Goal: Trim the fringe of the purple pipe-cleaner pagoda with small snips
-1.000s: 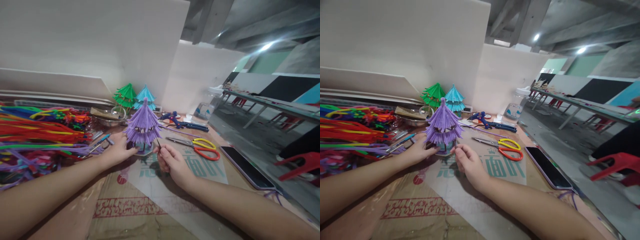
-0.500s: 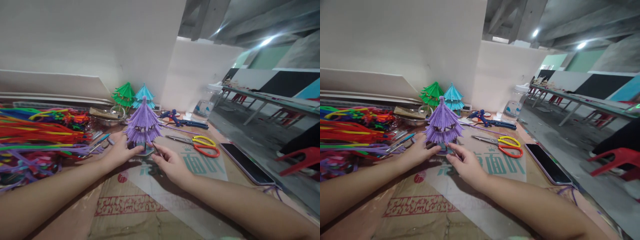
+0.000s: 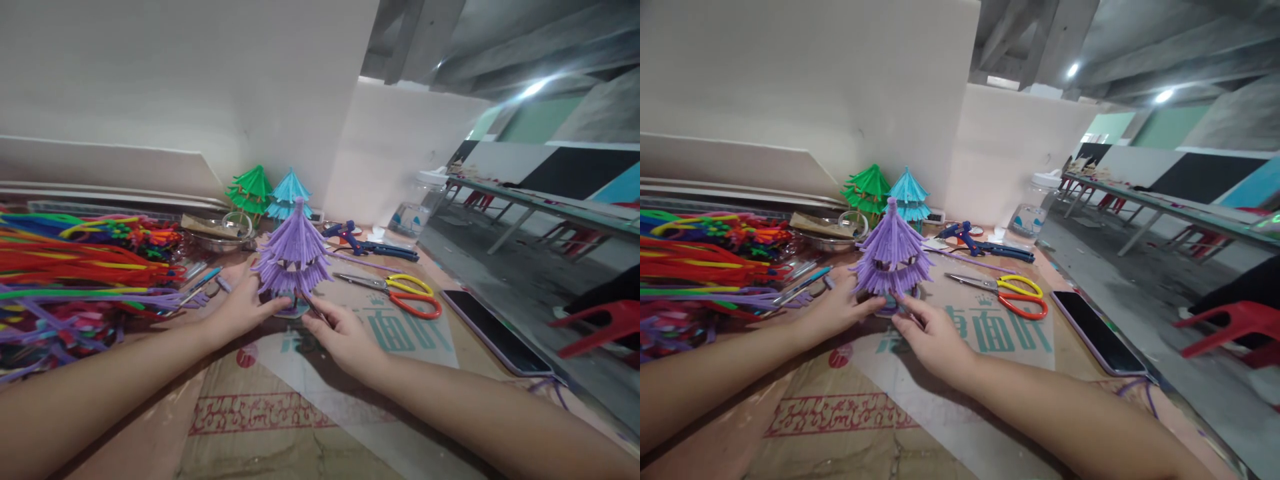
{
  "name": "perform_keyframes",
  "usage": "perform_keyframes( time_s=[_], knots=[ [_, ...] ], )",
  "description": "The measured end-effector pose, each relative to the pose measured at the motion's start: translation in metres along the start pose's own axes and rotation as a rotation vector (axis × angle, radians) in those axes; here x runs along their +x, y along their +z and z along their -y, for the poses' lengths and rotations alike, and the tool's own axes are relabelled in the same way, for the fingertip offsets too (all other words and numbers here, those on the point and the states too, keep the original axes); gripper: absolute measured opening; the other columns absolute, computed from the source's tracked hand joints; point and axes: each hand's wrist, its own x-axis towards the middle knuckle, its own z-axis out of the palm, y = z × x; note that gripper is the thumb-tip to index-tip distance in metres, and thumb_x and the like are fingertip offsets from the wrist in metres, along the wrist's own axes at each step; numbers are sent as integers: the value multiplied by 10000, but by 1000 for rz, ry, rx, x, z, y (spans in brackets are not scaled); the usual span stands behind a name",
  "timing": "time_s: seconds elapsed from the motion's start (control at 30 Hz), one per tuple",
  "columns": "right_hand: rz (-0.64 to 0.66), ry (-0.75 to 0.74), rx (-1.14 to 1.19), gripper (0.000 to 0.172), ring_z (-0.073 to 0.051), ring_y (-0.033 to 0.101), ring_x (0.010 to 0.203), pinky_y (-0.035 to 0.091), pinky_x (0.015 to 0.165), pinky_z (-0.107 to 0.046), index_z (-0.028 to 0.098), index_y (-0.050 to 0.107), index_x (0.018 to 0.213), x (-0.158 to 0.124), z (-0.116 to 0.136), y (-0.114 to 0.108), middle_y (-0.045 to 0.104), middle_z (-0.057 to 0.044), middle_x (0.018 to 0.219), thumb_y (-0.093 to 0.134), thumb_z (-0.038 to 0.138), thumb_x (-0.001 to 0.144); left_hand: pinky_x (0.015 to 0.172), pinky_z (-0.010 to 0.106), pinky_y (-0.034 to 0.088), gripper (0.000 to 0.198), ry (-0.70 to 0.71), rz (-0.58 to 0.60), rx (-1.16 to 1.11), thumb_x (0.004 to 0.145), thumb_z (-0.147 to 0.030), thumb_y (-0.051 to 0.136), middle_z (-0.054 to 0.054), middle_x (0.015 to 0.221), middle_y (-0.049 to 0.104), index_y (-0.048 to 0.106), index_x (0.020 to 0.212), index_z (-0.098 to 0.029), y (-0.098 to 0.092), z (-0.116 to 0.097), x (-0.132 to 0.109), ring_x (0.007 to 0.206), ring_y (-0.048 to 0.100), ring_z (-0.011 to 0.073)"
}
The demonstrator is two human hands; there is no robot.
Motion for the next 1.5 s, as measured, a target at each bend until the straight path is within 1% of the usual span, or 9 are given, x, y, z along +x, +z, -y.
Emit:
perform_keyframes(
  time_s=[0.13,0.27,0.4,0.5,0.67,0.9,1.07,1.37,1.5],
  knots=[
    [88,-50,-36,236,-150,473,627,378,600,-288,192,696,905,-5,7,-2,572,-6,717,622,411,862,1025,460,464,398,25,65,-30,847,-514,582,97,991,699,622,1050,-174,2,6,3,1094,609,307],
    [89,-87,103,440,-127,379,555,298,519,-262,193,649,939,-12,9,-4,475,17,657,550,618,884,976,431,498,445,-4,2,-99,831,-502,620,82,983,701,609,1097,-146,1,12,3,1041,628,274],
    [16,3,281,536,-102,269,489,199,459,-253,180,620,929,-11,8,-2,346,61,590,519,701,861,918,400,530,332,27,17,-177,785,-458,697,71,970,723,658,949,-172,-5,8,4,965,647,259],
    [6,92,329,530,-90,253,472,183,436,-242,185,580,880,-6,8,1,329,75,582,594,710,802,852,378,552,248,64,56,-224,788,-405,707,49,926,736,670,906,-190,-8,3,5,886,661,245],
    [50,136,341,536,-84,265,466,173,420,-226,193,563,871,-2,7,1,347,76,576,622,716,770,785,352,560,273,57,99,-216,823,-436,657,45,891,734,677,914,-180,-9,3,5,844,668,236],
    [29,211,395,572,-65,232,446,159,404,-204,180,561,842,2,7,-4,361,88,559,665,726,709,862,391,562,402,-31,47,-230,808,-528,626,90,995,732,647,970,-161,-1,13,3,933,673,266],
    [23,204,417,543,-63,215,436,145,397,-206,179,557,834,2,8,-4,340,93,547,663,702,730,922,417,552,428,-75,40,-283,790,-513,622,113,1071,726,610,1029,-158,4,14,3,991,679,280],
    [-64,205,450,544,-52,194,432,128,394,-201,172,555,787,7,5,-5,336,102,528,714,684,693,954,411,543,433,-22,-30,-232,821,-528,591,120,1063,738,642,1010,-142,6,18,1,1008,680,270],
    [-64,213,472,541,-52,194,437,136,395,-196,169,567,800,8,4,-6,343,100,533,710,681,699,945,398,552,475,-35,-5,-255,823,-548,593,122,1113,732,640,1067,-144,8,20,1,1030,678,273]
  ],
)
